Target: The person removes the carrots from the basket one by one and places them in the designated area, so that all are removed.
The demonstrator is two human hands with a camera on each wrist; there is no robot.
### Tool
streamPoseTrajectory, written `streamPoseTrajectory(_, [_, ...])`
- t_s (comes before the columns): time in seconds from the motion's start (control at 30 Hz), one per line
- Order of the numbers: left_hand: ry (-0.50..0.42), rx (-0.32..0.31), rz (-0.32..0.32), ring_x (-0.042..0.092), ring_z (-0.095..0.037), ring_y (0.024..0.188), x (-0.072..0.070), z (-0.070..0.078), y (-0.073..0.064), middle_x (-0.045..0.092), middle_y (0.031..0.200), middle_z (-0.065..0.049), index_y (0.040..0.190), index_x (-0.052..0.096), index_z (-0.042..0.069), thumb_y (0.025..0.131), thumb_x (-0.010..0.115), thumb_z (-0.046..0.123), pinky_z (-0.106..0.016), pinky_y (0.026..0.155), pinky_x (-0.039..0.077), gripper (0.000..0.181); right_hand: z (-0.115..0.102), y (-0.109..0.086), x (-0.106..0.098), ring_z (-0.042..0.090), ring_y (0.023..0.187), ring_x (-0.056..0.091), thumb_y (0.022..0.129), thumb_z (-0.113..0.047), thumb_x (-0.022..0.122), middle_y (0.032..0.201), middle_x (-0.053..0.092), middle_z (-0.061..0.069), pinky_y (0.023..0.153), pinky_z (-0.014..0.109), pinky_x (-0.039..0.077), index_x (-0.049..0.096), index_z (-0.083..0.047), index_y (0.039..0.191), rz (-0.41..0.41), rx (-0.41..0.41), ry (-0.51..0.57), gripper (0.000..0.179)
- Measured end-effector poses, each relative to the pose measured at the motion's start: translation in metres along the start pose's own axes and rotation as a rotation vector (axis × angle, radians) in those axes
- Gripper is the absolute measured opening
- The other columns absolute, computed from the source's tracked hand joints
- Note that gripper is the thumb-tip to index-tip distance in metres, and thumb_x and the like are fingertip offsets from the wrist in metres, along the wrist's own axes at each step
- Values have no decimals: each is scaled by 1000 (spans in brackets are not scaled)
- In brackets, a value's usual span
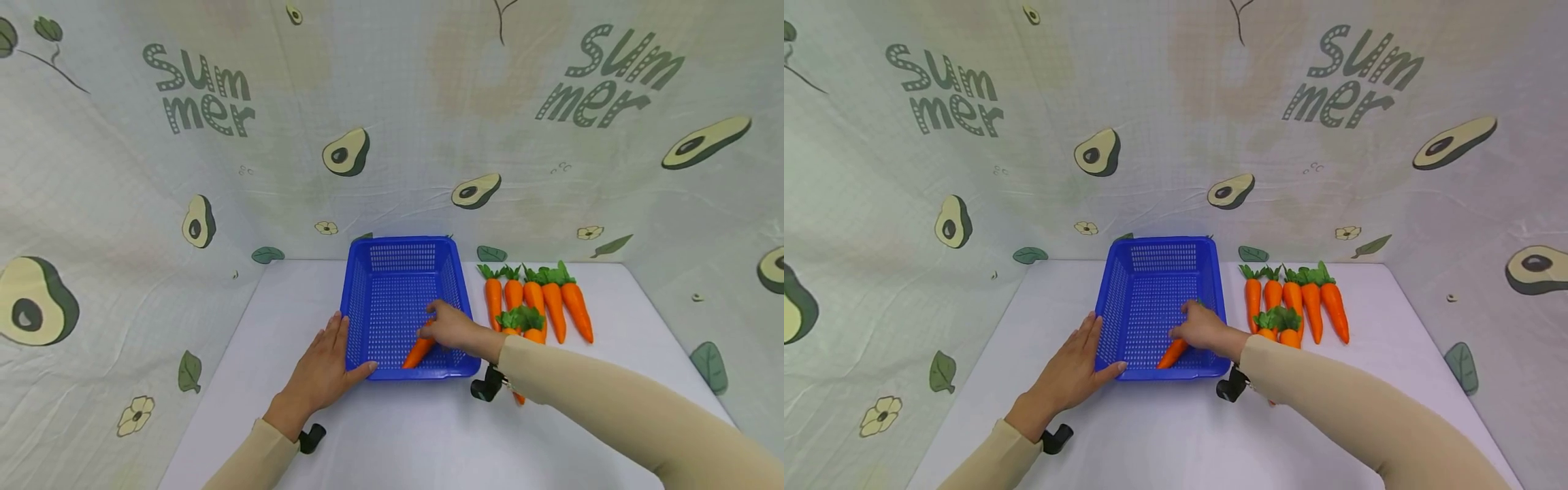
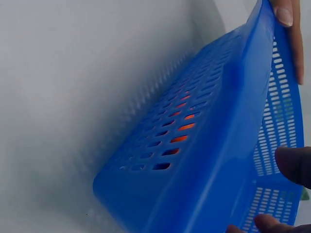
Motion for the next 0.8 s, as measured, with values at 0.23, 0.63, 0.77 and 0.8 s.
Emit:
streamPoseTrajectory(0.23, [3, -2, 7, 14, -37, 164, 0, -1, 0, 9, 177, -21, 168, 13, -1, 95, 47, 82, -54, 131, 21, 116, 3, 13, 4, 36, 123, 58, 91, -3, 71, 145, 55, 26, 116, 55, 45, 44, 3, 154, -72, -26, 85, 69])
streamPoseTrajectory(0.63, [-14, -10, 12, 16, -38, 163, 0, -1, 0, 9, 177, -21, 168, 12, 0, 94, 46, 84, -55, 131, 22, 117, -20, 34, -20, 47, 141, 48, 99, -7, 67, 160, 38, 29, 102, 66, 54, 35, -2, 158, -41, 60, 260, 67])
streamPoseTrajectory(0.77, [-13, -19, 18, 19, -39, 163, 1, 0, 0, 11, 177, -21, 168, 15, 0, 94, 49, 82, -55, 130, 23, 116, -27, 45, -23, 48, 144, 45, 102, -12, 67, 158, 39, 28, 103, 68, 52, 33, -4, 160, -67, 109, 342, 68])
streamPoseTrajectory(0.8, [-11, -20, 14, 20, -39, 162, 2, 1, 0, 11, 177, -21, 168, 15, 1, 94, 49, 82, -55, 130, 24, 116, -26, 47, -23, 48, 144, 45, 102, -12, 67, 158, 39, 28, 104, 68, 52, 32, -4, 160, -65, 119, 373, 69])
Point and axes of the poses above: each hand's wrist, its own y-axis towards the middle knuckle, its own x-axis out of the palm, z = x × y, the point moved 2 cm from there along y, towards the middle knuckle
